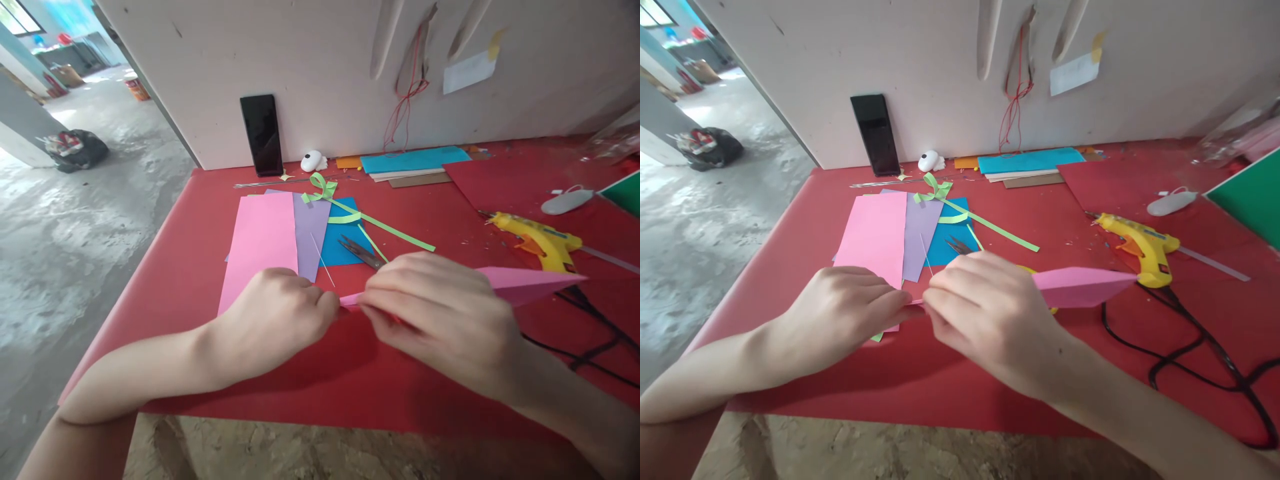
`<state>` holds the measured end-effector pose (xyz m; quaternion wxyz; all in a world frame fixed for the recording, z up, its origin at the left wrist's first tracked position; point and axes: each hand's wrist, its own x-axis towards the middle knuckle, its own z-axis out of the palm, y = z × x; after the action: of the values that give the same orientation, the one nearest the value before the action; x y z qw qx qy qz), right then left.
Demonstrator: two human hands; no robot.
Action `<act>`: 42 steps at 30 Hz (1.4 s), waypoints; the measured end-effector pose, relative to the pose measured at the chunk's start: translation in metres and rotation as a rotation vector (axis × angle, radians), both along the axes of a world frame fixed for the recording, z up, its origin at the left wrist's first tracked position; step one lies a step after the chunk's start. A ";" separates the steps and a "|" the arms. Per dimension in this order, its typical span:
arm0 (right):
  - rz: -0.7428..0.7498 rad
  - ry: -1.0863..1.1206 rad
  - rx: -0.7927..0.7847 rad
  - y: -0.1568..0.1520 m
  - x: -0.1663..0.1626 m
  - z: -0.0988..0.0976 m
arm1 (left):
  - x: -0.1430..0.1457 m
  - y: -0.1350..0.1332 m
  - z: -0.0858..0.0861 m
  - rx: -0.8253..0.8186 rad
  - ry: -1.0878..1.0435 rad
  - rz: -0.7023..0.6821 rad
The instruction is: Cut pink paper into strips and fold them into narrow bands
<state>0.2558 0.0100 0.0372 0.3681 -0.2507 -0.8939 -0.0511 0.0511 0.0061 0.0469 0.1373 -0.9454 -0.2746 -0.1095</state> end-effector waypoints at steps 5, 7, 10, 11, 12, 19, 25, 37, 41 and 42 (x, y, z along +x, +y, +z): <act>-0.010 0.006 0.001 0.015 0.012 0.008 | -0.010 0.007 0.010 -0.058 0.067 0.061; -0.010 0.016 0.000 0.018 0.011 0.006 | -0.009 0.008 0.010 -0.022 0.072 0.076; -0.006 0.040 0.007 0.016 0.006 -0.002 | -0.005 0.006 0.007 0.021 0.079 0.072; -0.002 0.047 0.006 0.014 0.003 -0.004 | -0.003 0.005 0.005 0.037 0.078 0.060; 0.003 0.054 0.007 0.013 0.001 -0.006 | -0.002 0.004 0.003 0.051 0.075 0.041; 0.035 0.070 0.019 -0.002 -0.011 -0.012 | 0.006 -0.005 -0.004 0.080 0.052 -0.009; -0.017 0.086 -0.027 -0.009 -0.009 -0.005 | 0.008 -0.008 0.000 0.120 0.031 0.003; -0.128 0.010 0.010 0.005 0.013 0.013 | -0.008 -0.004 0.018 0.072 0.065 0.103; -0.175 0.028 0.029 0.014 0.024 0.015 | -0.017 -0.001 0.025 0.004 0.110 0.143; -0.205 0.026 0.010 0.016 0.026 0.016 | -0.019 0.001 0.026 -0.020 0.102 0.150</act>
<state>0.2818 0.0257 0.0529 0.3738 -0.3397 -0.8584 -0.0898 0.0317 0.0066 0.0733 0.1496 -0.9277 -0.3385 -0.0480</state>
